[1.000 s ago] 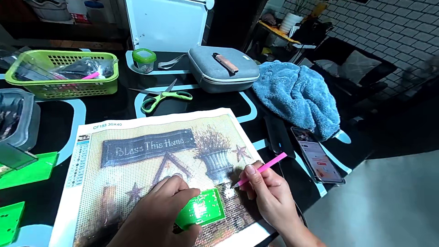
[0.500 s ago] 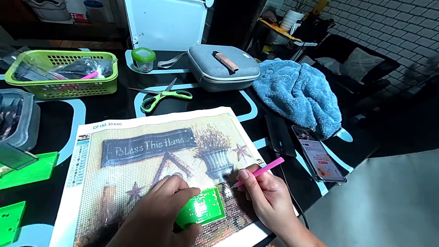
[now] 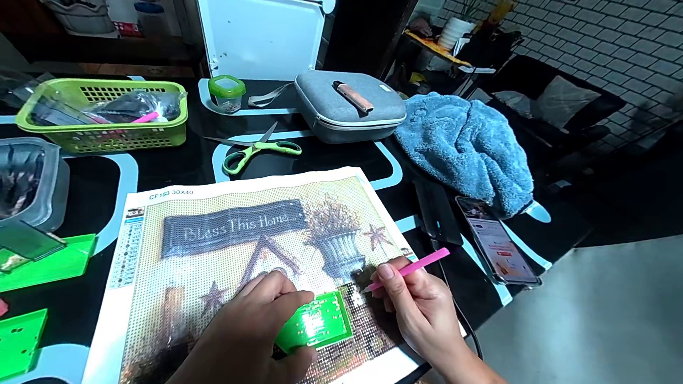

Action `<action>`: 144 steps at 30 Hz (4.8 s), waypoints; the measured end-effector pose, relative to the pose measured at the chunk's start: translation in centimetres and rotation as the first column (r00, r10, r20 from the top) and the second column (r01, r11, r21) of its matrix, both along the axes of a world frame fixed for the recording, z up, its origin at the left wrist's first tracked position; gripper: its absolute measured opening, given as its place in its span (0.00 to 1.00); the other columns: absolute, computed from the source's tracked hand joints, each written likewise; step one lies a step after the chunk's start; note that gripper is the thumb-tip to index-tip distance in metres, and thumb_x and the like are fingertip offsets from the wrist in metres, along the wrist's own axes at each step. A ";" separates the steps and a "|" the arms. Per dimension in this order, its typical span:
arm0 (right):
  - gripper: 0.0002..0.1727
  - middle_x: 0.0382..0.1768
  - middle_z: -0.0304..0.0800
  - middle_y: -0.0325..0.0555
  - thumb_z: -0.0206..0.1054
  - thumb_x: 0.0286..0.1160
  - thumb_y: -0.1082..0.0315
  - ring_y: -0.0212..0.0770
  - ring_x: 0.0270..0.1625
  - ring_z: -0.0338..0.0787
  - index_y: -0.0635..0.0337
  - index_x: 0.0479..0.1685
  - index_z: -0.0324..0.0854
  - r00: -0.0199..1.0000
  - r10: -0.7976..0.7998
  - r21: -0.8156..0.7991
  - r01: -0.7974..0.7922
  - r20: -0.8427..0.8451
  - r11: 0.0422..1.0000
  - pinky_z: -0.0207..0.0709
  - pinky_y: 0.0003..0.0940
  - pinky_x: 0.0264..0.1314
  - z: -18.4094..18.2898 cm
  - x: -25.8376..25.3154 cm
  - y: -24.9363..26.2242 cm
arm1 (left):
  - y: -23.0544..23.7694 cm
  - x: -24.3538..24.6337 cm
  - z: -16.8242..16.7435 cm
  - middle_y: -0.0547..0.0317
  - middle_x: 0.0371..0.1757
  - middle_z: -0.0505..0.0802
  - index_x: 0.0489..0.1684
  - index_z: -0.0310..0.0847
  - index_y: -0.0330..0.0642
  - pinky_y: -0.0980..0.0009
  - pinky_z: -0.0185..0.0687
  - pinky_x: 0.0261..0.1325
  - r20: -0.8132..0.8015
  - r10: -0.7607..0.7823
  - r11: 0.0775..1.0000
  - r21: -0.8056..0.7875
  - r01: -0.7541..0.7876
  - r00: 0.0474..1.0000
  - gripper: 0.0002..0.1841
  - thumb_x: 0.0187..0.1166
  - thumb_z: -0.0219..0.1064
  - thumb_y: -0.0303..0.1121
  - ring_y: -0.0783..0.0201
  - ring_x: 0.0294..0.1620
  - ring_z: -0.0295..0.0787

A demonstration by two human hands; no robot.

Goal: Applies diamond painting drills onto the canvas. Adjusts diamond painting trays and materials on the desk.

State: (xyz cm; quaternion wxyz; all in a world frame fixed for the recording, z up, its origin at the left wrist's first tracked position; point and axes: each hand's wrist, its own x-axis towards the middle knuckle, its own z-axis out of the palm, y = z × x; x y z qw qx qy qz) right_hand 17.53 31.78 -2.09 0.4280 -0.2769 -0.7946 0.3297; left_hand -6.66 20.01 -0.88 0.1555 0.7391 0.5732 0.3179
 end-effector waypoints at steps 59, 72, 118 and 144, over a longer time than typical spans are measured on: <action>0.19 0.27 0.86 0.38 0.56 0.93 0.59 0.22 0.31 0.84 0.63 0.36 0.83 0.985 0.169 0.014 -0.170 0.028 0.985 0.79 0.16 0.36 0.4 -4.0 -1.5 | 0.4 0.3 -1.3 0.62 0.42 0.90 0.54 0.93 0.52 0.74 0.85 0.40 -0.013 0.042 0.990 0.138 -0.039 0.999 0.24 0.62 0.73 0.54 0.66 0.41 0.88; 0.17 0.26 0.90 0.29 0.54 0.93 0.60 0.20 0.23 0.86 0.52 0.34 0.83 0.993 -0.071 -0.282 0.043 -0.090 0.959 0.79 0.14 0.24 1.1 -0.1 -0.1 | 0.2 0.2 -0.4 0.58 0.45 0.91 0.58 0.92 0.50 0.66 0.86 0.43 0.013 0.019 0.999 0.038 -0.019 1.000 0.25 0.62 0.75 0.51 0.61 0.43 0.89; 0.19 0.26 0.86 0.34 0.55 0.94 0.59 0.18 0.29 0.83 0.61 0.36 0.83 0.991 0.128 -0.049 -0.130 -0.031 0.990 0.77 0.14 0.33 1.2 -2.5 -1.1 | 0.1 0.1 -0.5 0.58 0.45 0.91 0.57 0.92 0.50 0.68 0.86 0.44 0.009 0.021 0.998 0.058 -0.022 1.000 0.25 0.64 0.74 0.53 0.61 0.43 0.88; 0.18 0.27 0.89 0.31 0.54 0.93 0.59 0.20 0.24 0.85 0.53 0.34 0.83 0.995 0.016 -0.252 -0.039 -0.094 0.967 0.78 0.14 0.26 1.1 -1.4 0.1 | 0.1 0.2 -0.3 0.57 0.45 0.91 0.58 0.92 0.49 0.65 0.87 0.43 0.019 0.017 1.000 0.025 -0.018 1.000 0.26 0.63 0.74 0.52 0.60 0.43 0.89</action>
